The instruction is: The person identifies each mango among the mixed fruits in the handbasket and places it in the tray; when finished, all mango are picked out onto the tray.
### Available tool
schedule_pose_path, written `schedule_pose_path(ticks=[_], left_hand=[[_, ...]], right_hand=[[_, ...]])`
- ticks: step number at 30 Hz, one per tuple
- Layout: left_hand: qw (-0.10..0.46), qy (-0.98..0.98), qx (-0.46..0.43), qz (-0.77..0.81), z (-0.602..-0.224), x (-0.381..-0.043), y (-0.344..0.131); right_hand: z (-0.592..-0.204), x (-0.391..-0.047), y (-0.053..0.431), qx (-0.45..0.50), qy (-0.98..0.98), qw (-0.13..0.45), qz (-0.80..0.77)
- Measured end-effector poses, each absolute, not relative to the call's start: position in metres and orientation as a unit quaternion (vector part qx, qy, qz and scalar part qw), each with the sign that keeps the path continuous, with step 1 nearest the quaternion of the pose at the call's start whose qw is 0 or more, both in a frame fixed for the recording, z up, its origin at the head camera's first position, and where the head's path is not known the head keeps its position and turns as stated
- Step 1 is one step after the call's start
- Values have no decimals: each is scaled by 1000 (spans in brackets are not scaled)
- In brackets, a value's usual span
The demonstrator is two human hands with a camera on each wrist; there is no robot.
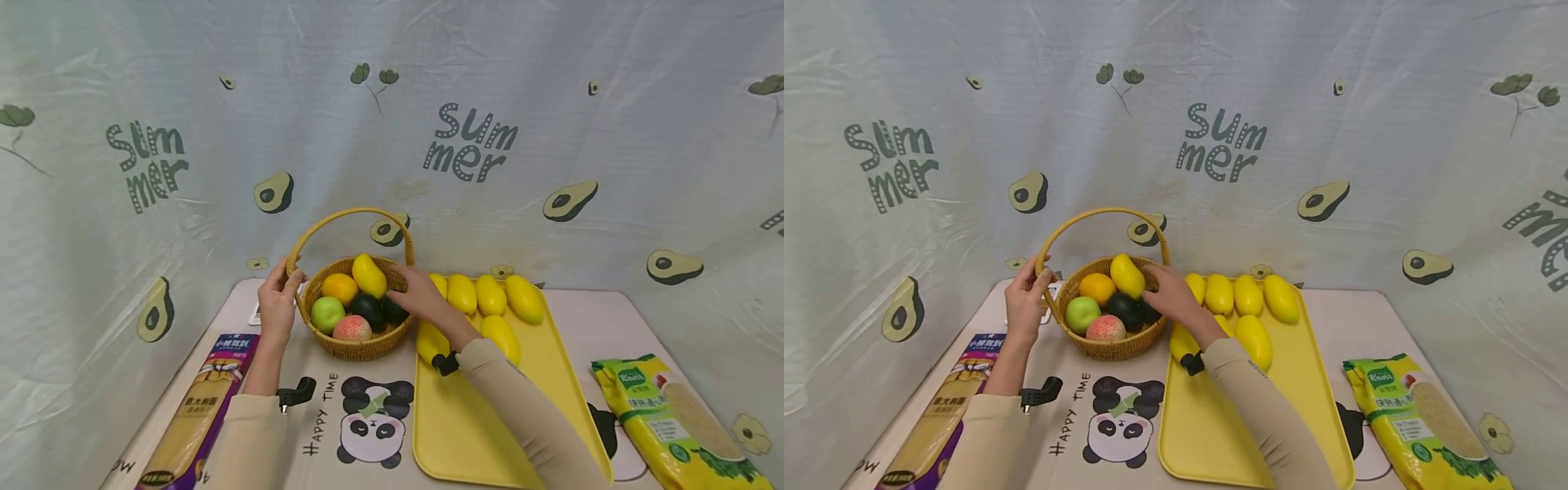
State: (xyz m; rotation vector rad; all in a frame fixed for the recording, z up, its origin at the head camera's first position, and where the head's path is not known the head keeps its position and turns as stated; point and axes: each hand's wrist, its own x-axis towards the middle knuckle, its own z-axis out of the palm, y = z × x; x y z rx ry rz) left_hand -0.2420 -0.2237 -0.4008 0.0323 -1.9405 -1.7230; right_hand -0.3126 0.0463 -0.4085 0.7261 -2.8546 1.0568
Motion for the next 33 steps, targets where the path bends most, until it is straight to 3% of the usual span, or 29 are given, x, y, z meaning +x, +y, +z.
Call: schedule_pose_path(ticks=[10, 18, 33], left_hand=[[250, -713, 6, -655, -388, -232, -223], [249, -721, -5, -647, -372, -225, -214], [244, -724, 9, -645, -378, -222, -219]], right_hand=[[-414, -337, 22, 248, -912, -21, 326], [-419, -355, 17, 247, -908, -10, 338], [-422, -359, -2, 214, -910, -66, 350]])
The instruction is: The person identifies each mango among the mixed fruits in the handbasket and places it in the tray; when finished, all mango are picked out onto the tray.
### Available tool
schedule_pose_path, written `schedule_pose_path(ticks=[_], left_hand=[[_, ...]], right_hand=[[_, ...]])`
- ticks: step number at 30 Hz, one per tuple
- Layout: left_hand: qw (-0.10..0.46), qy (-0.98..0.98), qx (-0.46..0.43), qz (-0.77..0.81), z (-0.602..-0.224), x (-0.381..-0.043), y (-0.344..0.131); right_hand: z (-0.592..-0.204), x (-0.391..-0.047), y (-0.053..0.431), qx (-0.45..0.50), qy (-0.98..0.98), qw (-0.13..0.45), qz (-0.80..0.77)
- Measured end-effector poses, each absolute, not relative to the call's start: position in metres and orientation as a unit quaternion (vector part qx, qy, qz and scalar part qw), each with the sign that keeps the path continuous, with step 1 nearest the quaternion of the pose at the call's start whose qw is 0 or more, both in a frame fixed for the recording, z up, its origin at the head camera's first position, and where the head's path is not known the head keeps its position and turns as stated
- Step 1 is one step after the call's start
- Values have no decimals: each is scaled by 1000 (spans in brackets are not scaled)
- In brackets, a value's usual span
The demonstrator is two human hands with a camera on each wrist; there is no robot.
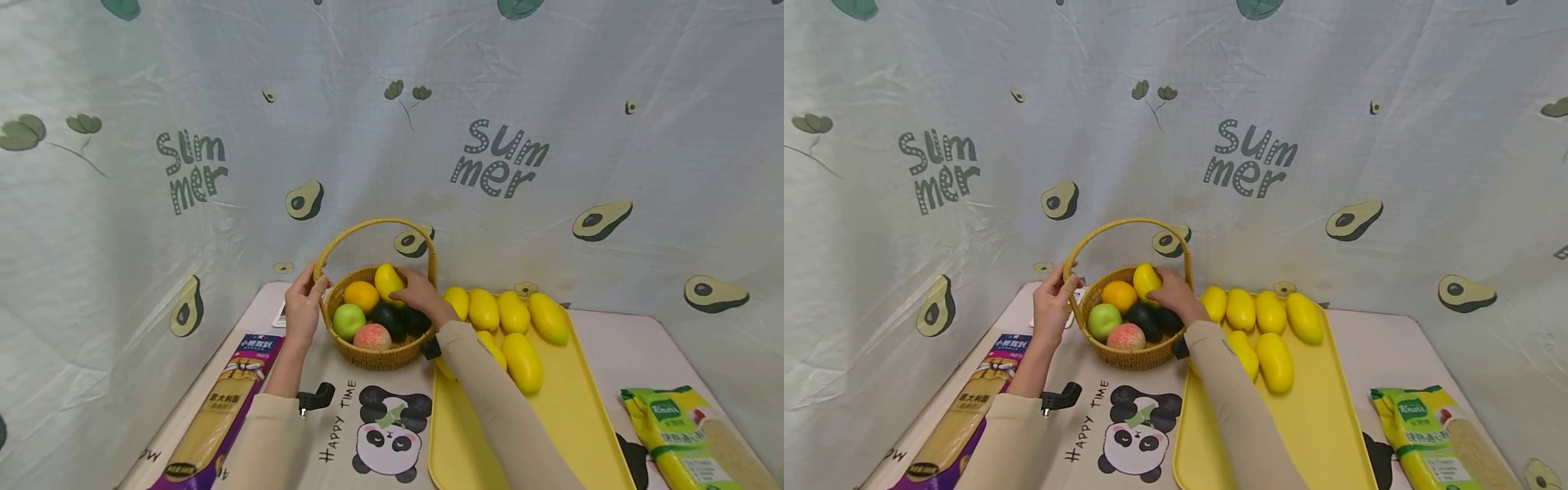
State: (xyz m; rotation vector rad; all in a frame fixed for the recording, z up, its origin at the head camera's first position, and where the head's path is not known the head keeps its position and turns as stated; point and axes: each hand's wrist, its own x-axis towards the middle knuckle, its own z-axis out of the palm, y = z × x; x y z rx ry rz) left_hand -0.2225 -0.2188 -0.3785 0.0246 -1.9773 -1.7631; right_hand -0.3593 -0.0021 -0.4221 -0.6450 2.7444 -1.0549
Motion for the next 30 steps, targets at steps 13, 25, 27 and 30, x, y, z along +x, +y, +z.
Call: schedule_pose_path(ticks=[13, 25, 27, 30], left_hand=[[223, -738, 35, -636, -374, -218, -218], [253, -730, 20, -635, -399, -240, -224], [259, -727, 18, -636, -401, -241, -224], [254, -726, 19, -639, -397, -236, -224]], right_hand=[[-436, -358, -15, -171, 915, 58, -360], [-436, -360, -5, -161, 909, -19, -383], [-434, -358, -4, -163, 910, -25, -381], [-432, -353, -2, -170, 909, -34, -380]])
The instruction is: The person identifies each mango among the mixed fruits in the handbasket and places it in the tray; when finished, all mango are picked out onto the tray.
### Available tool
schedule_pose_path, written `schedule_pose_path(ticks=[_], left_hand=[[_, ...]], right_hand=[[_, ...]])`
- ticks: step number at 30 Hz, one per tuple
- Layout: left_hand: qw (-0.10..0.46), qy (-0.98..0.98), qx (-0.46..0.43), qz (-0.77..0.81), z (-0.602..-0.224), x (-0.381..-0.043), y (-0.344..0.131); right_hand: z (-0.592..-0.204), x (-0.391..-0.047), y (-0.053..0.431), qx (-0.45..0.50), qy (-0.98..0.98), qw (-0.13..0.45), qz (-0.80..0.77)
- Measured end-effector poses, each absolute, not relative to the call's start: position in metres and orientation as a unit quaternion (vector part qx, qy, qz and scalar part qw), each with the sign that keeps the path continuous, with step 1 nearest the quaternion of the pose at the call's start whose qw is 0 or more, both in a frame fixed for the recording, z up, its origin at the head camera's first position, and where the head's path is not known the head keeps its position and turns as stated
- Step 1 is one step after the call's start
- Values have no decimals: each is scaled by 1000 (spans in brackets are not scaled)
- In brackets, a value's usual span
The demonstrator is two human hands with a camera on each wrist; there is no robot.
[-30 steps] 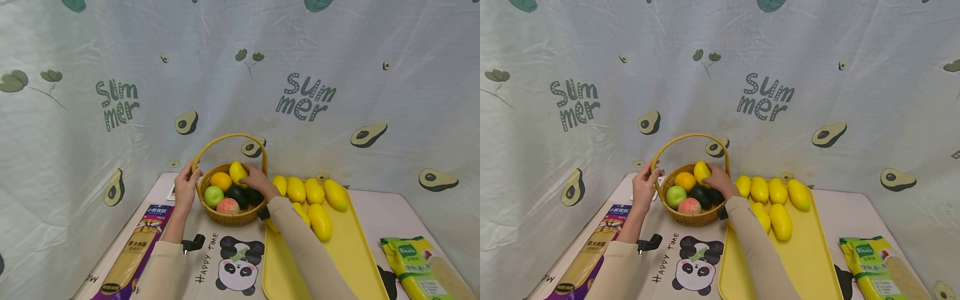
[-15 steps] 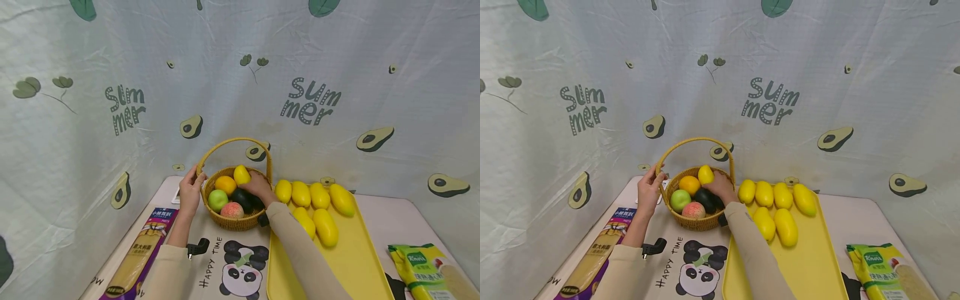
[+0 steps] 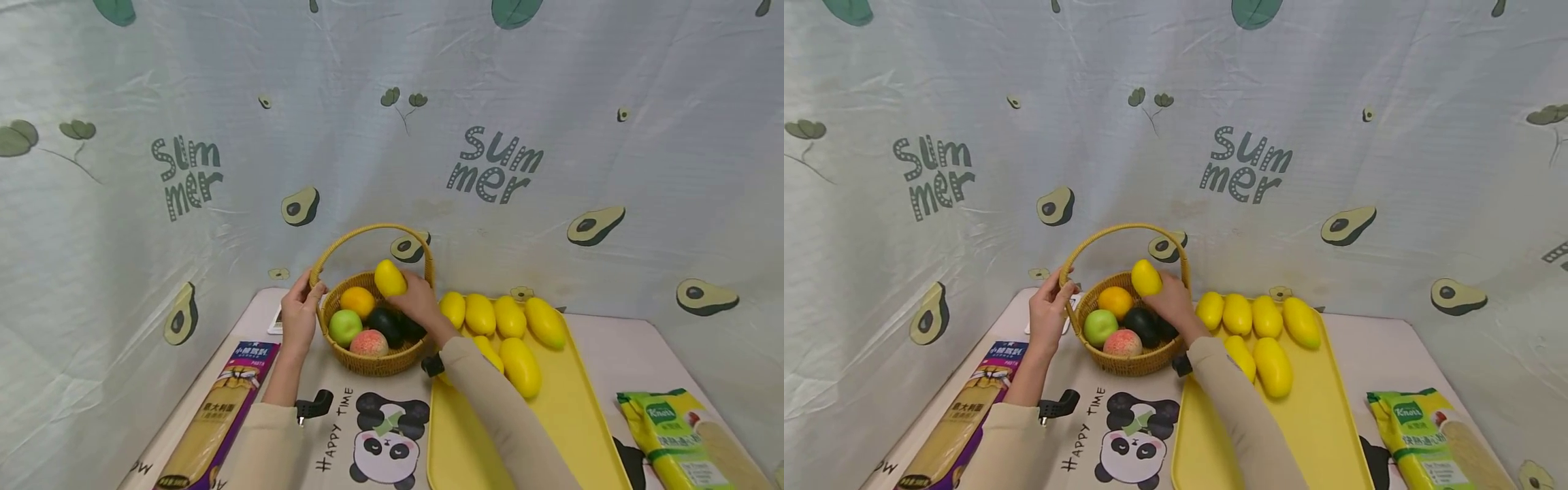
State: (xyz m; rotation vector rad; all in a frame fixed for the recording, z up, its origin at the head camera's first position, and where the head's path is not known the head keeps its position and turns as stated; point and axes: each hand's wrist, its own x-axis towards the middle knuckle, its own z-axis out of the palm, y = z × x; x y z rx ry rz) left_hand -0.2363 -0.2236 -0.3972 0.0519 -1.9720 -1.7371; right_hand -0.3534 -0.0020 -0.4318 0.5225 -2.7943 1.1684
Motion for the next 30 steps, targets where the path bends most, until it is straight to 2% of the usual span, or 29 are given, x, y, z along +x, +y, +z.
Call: schedule_pose_path(ticks=[13, 21, 30], left_hand=[[247, -725, 35, -642, -402, -237, -224], [233, -731, 36, -641, -379, -219, -216], [234, -730, 39, -641, -375, -216, -214]], right_hand=[[-428, -337, 7, 195, -901, 76, 379], [-422, -324, 20, 206, -890, 80, 399], [-419, -311, 36, 204, -898, 77, 383]])
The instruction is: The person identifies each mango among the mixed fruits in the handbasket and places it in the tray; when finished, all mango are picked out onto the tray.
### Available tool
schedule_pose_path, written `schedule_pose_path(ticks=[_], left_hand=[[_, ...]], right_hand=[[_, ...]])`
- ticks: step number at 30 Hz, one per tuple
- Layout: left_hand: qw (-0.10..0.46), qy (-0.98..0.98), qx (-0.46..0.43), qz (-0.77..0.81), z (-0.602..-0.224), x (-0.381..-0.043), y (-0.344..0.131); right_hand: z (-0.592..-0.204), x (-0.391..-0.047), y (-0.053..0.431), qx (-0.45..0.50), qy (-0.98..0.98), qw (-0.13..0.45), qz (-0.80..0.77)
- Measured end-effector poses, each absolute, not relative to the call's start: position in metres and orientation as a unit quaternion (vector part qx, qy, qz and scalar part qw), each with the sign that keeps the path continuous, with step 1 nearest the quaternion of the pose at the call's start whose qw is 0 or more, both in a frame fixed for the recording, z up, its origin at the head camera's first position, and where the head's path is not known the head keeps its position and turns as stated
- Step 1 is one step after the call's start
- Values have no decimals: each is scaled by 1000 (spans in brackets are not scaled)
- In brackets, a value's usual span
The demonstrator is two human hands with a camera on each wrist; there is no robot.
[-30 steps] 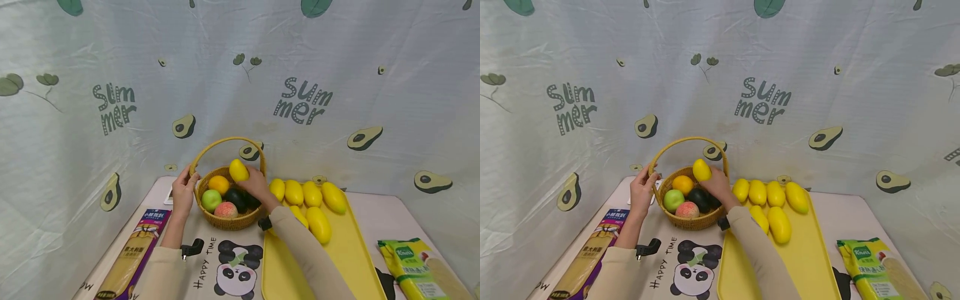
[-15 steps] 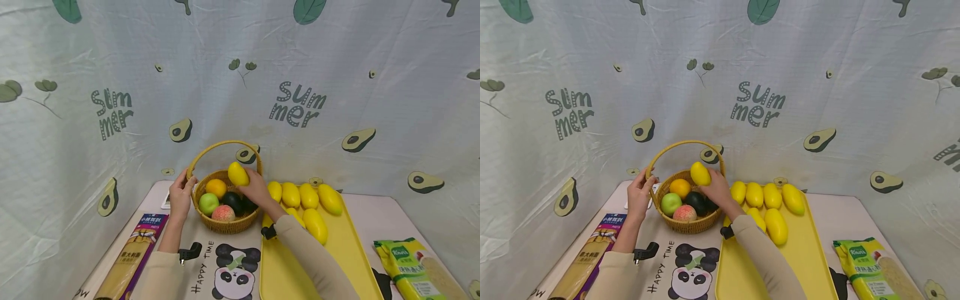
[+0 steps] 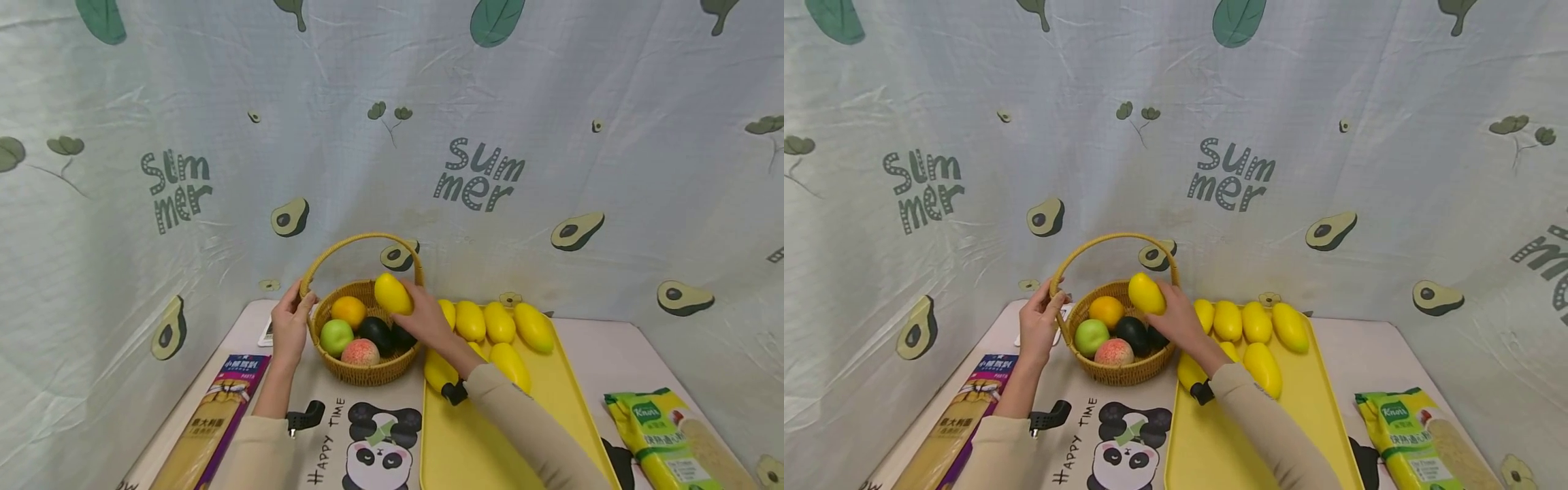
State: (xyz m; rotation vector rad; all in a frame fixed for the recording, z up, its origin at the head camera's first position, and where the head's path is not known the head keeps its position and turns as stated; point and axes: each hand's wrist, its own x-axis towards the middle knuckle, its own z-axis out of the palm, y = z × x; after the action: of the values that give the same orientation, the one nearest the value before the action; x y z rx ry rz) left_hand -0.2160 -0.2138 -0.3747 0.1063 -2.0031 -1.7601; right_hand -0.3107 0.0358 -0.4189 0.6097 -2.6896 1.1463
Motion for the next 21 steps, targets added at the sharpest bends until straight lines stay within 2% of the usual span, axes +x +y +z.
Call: schedule_pose_path(ticks=[9, 21], left_hand=[[232, -734, 49, -637, -374, -216, -213], [233, -734, 40, -637, -380, -221, -215]], right_hand=[[-414, -304, 60, 206, -901, 100, 367], [-410, -291, 95, 195, -916, 78, 342]])
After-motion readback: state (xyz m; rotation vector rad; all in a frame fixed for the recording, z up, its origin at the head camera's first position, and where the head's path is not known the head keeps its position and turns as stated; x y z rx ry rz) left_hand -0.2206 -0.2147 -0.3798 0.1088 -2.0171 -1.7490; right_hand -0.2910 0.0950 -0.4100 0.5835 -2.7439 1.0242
